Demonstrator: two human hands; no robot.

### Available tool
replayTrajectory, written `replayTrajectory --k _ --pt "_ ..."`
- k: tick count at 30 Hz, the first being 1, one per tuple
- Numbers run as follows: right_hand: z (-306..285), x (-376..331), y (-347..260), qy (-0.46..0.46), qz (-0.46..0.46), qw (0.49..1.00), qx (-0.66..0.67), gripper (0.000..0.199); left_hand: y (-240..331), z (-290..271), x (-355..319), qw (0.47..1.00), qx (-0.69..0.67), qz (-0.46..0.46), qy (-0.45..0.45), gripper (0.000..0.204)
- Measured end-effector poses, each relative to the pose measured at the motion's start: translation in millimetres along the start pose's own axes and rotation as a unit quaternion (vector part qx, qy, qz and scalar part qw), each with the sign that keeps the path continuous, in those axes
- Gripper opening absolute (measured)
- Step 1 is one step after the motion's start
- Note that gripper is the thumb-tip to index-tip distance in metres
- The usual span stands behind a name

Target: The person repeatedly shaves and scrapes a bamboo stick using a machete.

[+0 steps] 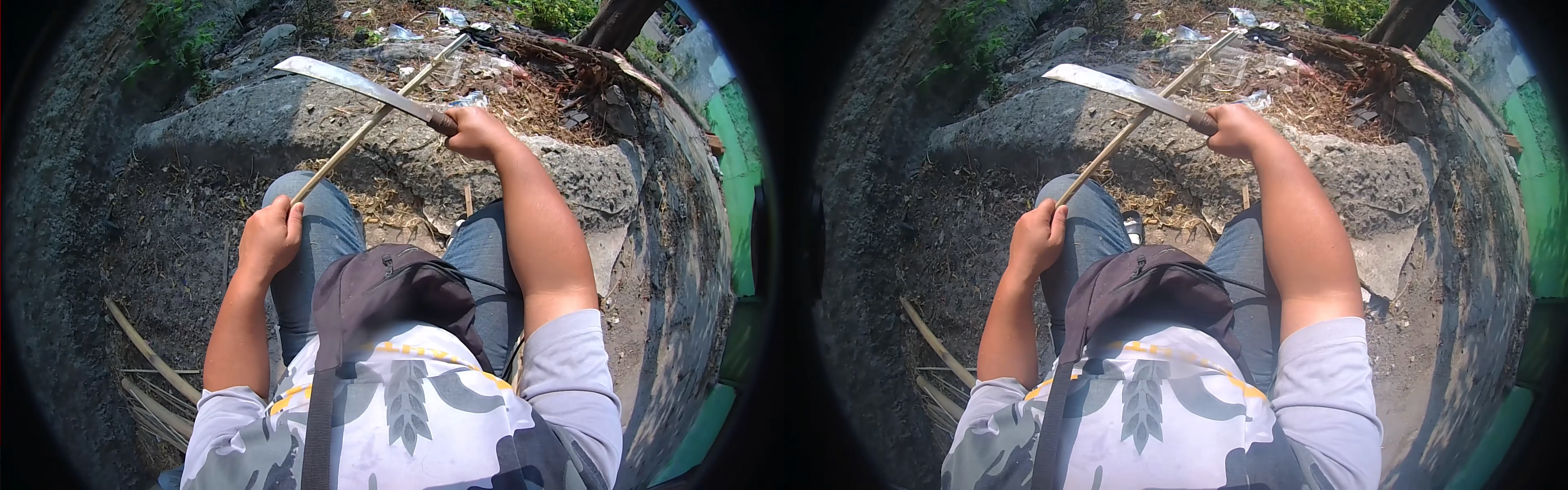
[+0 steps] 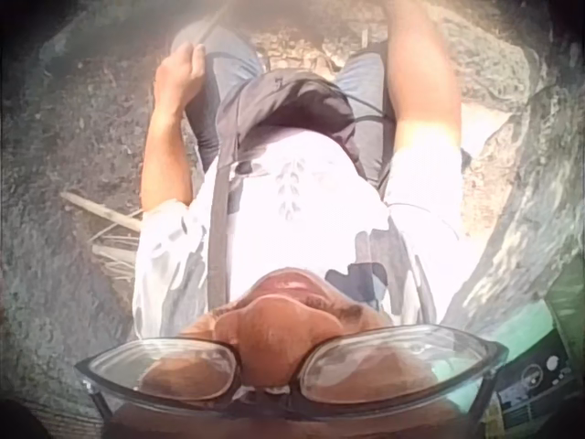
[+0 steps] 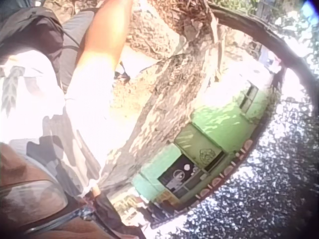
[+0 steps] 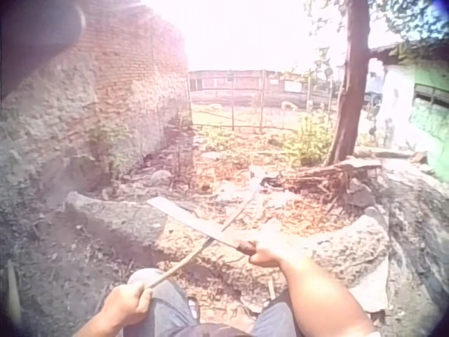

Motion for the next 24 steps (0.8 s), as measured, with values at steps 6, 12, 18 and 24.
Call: replayTrajectory --k 6,12,18,24 --pt "-8 5 0 0.039 -0.031 0.997 -0.059 0.027 0 -2 -3 1.000 -0.018 -0.007 0.011 0.030" --pt "-4 6 34 0.052 0.045 0.997 -0.028 0.027 0 0 -1 1.000 -0.001 0.003 0.003 0.031" --pt "-6 6 23 0.049 0.014 0.999 0.007 0.025 -2 -2 -2 1.000 -0.020 0.006 0.018 0.031" --pt "3 -2 -37 0.001 -0.090 0.992 -0.085 0.030 -4 -1 -1 1.000 -0.023 -0.012 0.011 0.030"
Point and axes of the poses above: each hand's wrist, its own x-axis towards the middle knuckle, its own z-axis out of the palm, y = z × x, the point moved 10 cm from there along x, towards the middle knuckle, and after that the axes turned 14 degrees about -x, right-handed, at the moved point
